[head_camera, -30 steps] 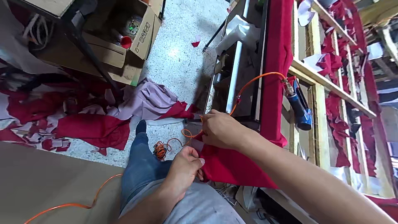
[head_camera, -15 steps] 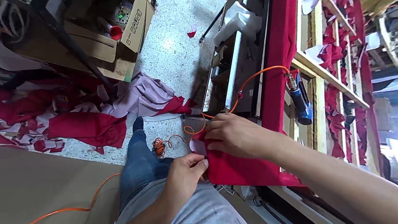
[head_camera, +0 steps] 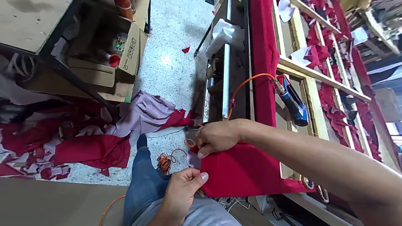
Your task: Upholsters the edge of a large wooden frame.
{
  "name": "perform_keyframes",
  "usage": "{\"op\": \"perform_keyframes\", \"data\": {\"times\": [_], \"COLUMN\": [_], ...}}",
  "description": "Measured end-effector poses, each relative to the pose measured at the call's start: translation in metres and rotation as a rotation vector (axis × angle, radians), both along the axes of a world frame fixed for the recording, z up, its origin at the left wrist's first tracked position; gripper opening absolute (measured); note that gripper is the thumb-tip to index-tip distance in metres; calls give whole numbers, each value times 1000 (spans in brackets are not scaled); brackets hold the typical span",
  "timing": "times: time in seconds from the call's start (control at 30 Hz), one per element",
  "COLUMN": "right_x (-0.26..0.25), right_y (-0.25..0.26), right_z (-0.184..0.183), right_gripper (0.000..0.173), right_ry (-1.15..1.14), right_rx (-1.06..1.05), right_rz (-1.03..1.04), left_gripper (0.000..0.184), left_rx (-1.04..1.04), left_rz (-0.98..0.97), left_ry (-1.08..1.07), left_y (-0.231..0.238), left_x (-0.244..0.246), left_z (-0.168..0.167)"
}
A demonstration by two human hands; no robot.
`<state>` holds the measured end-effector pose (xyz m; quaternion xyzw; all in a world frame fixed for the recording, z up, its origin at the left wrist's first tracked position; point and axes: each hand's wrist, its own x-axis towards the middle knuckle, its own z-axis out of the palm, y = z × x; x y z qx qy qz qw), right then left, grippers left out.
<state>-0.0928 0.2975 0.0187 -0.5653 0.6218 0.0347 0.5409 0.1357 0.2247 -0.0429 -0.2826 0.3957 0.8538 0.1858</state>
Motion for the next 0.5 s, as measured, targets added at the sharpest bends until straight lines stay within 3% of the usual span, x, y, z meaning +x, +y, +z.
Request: {"op": "perform_keyframes", "data": {"times": [0.1, 0.23, 0.33, 0.4, 0.5], "right_x": [12, 27, 47, 56, 56], "right_y": [-5, -12, 5, 19, 44], "right_z": [-2, -4, -2, -1, 11], "right_gripper": [38, 35, 13, 11, 12], "right_ry": [198, 440, 543, 507, 462], "right_rx": [38, 121, -285, -566, -657], "right_rz": [106, 111, 110, 154, 134], "left_gripper": [21, 24, 21, 20, 20], "left_rx": [104, 62, 52, -2, -185], "left_rz": [-98, -217, -165, -142, -237], "left_ry": [-50, -79, -31, 12, 69], "left_y": [-1, -1, 4, 8, 9], "left_x": [-5, -10, -3, 2, 4], "left_z": [-12, -25, -32, -30, -22]}}
